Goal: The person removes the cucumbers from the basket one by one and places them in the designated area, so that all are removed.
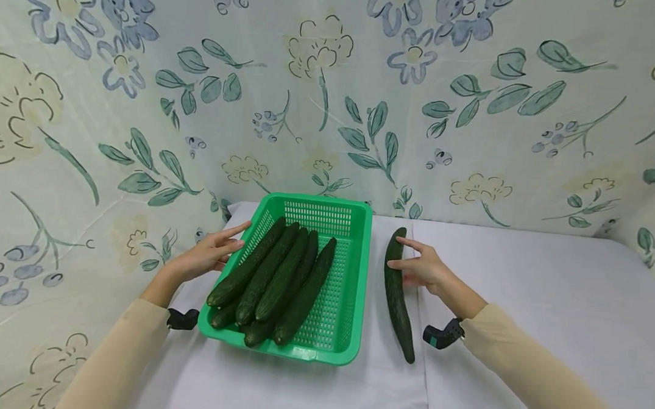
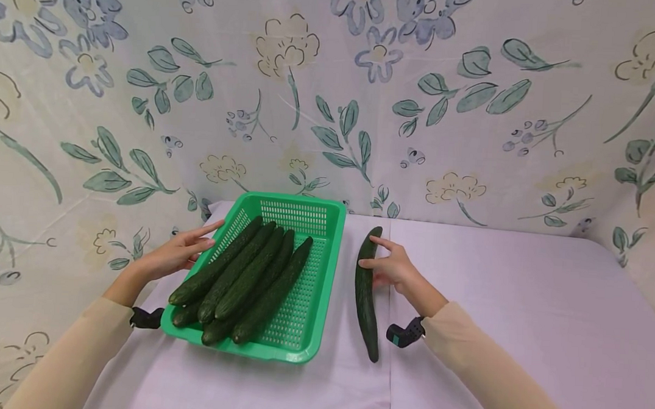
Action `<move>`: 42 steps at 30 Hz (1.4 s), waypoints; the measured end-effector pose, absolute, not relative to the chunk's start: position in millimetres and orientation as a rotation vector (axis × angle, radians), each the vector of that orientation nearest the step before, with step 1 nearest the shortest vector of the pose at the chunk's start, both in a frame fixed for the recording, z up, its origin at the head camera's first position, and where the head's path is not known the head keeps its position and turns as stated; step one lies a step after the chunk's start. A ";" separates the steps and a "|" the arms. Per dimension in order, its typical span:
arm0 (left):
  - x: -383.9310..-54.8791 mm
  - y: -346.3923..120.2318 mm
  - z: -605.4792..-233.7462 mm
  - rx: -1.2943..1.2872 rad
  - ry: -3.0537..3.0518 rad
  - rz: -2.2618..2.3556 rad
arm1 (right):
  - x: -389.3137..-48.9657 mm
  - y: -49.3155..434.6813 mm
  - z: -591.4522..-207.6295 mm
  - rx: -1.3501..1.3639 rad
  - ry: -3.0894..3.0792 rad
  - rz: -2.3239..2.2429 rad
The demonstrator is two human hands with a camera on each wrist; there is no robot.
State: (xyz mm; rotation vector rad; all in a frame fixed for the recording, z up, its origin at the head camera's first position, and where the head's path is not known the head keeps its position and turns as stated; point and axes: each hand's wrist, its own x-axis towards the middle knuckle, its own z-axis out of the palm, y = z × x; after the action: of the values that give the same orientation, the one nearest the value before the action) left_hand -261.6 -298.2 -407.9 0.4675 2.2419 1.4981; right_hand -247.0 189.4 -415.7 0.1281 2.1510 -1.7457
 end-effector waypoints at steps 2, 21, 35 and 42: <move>-261.5 -298.3 -407.9 0.469 2.240 1.498 | -246.9 189.4 -418.6 0.123 2.175 -1.731; -262.0 -297.9 -408.5 0.465 2.239 1.502 | -245.7 186.5 -430.6 0.110 2.363 -1.580; -261.9 -296.2 -406.6 0.463 2.257 1.485 | -244.7 184.5 -432.1 0.088 2.446 -1.491; -262.0 -297.7 -407.1 0.438 2.254 1.483 | -244.0 188.3 -431.3 0.086 2.433 -1.490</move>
State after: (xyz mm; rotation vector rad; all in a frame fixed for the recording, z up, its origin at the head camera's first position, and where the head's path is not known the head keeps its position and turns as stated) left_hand -262.0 -297.7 -407.1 0.4382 2.2545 1.4835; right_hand -244.0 188.3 -431.3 0.0861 2.4328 -1.4902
